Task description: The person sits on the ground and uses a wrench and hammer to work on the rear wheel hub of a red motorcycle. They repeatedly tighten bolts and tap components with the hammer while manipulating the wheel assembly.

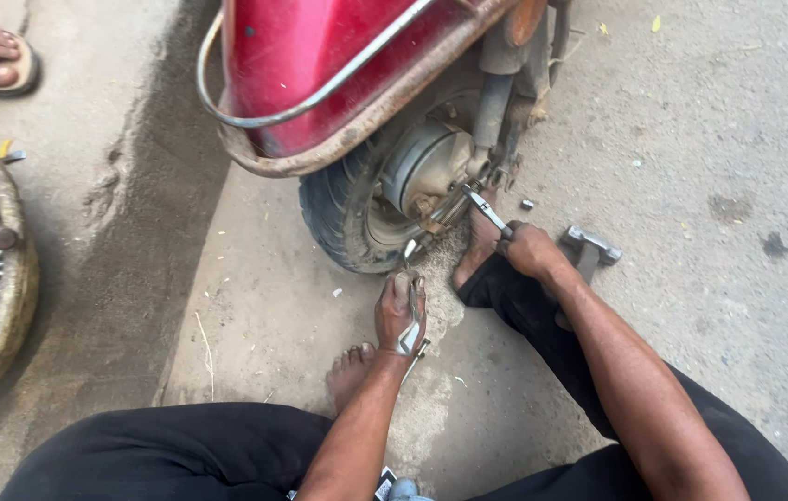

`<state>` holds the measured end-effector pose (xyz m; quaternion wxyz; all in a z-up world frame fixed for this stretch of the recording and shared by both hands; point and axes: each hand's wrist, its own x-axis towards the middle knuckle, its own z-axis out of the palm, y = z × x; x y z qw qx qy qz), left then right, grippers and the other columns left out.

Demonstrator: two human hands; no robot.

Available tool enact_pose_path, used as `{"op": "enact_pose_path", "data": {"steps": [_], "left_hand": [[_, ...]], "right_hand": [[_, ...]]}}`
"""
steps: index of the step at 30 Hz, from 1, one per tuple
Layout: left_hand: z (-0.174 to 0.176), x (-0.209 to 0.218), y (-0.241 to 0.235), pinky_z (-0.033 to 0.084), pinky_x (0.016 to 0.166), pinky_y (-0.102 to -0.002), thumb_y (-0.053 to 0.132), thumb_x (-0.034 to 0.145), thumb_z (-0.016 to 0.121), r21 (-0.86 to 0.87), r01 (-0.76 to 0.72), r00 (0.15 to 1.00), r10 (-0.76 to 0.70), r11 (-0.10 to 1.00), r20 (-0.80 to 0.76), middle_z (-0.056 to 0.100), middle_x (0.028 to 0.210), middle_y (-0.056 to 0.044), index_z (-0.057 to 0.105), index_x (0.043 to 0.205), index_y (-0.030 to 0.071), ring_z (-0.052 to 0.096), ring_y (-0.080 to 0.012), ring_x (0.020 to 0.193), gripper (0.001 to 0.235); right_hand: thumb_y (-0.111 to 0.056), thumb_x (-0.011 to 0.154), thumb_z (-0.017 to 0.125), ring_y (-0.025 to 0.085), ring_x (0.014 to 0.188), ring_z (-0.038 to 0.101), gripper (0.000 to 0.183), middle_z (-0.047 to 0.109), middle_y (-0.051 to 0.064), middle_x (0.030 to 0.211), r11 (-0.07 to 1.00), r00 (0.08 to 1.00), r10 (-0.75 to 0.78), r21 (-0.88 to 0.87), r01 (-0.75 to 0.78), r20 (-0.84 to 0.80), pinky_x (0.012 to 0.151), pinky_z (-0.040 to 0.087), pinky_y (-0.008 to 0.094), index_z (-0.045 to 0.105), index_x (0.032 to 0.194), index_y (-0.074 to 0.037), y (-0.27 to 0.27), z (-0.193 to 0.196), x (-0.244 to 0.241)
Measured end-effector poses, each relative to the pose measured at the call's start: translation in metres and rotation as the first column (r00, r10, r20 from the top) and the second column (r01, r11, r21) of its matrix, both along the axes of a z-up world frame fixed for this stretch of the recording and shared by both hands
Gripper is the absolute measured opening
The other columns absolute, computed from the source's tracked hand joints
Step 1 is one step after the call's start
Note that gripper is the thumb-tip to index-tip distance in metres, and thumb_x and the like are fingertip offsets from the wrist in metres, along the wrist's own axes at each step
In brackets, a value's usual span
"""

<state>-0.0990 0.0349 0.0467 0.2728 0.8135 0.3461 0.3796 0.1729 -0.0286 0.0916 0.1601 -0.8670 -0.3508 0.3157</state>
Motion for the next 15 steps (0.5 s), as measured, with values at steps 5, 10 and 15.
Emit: {"op": "enact_pose_path", "data": {"steps": [5, 10, 15], "left_hand": [[-0.026, -0.008, -0.011, 0.06, 0.076, -0.043, 0.019, 0.104, 0.063, 0.075, 0.034, 0.985, -0.021, 0.997, -0.169, 0.061, 0.106, -0.014, 0.054, 0.115, 0.012, 0.07, -0.0327, 0.09, 0.016], [-0.042, -0.011, -0.009, 0.062, 0.072, -0.039, 0.02, 0.099, 0.064, 0.133, 0.033, 0.968, 0.001, 0.991, -0.251, 0.058, 0.105, -0.013, 0.053, 0.122, 0.014, 0.069, -0.0283, 0.087, 0.026], [-0.04, 0.0, -0.021, 0.062, 0.06, -0.031, 0.014, 0.099, 0.062, 0.018, 0.042, 0.946, -0.034, 0.999, -0.321, 0.061, 0.113, -0.01, 0.055, 0.122, 0.025, 0.069, -0.0222, 0.09, 0.026]], "right_hand": [[-0.033, 0.091, 0.069, 0.038, 0.105, 0.07, 0.042, 0.074, 0.023, 0.108, 1.0, 1.0, -0.005, -0.023, 0.005, -0.023, 0.095, 0.053, 0.046, 0.066, 0.119, -0.003, -0.002, -0.003, -0.003], [-0.033, 0.094, 0.068, 0.037, 0.106, 0.069, 0.041, 0.073, 0.021, 0.111, 0.999, 1.0, 0.014, -0.044, -0.013, 0.003, 0.096, 0.053, 0.046, 0.065, 0.123, -0.004, 0.002, 0.001, -0.004], [-0.034, 0.096, 0.064, 0.032, 0.107, 0.071, 0.042, 0.073, 0.018, 0.114, 0.992, 0.996, -0.058, -0.116, 0.05, -0.073, 0.096, 0.054, 0.046, 0.063, 0.13, -0.009, 0.001, 0.009, -0.008]]}}
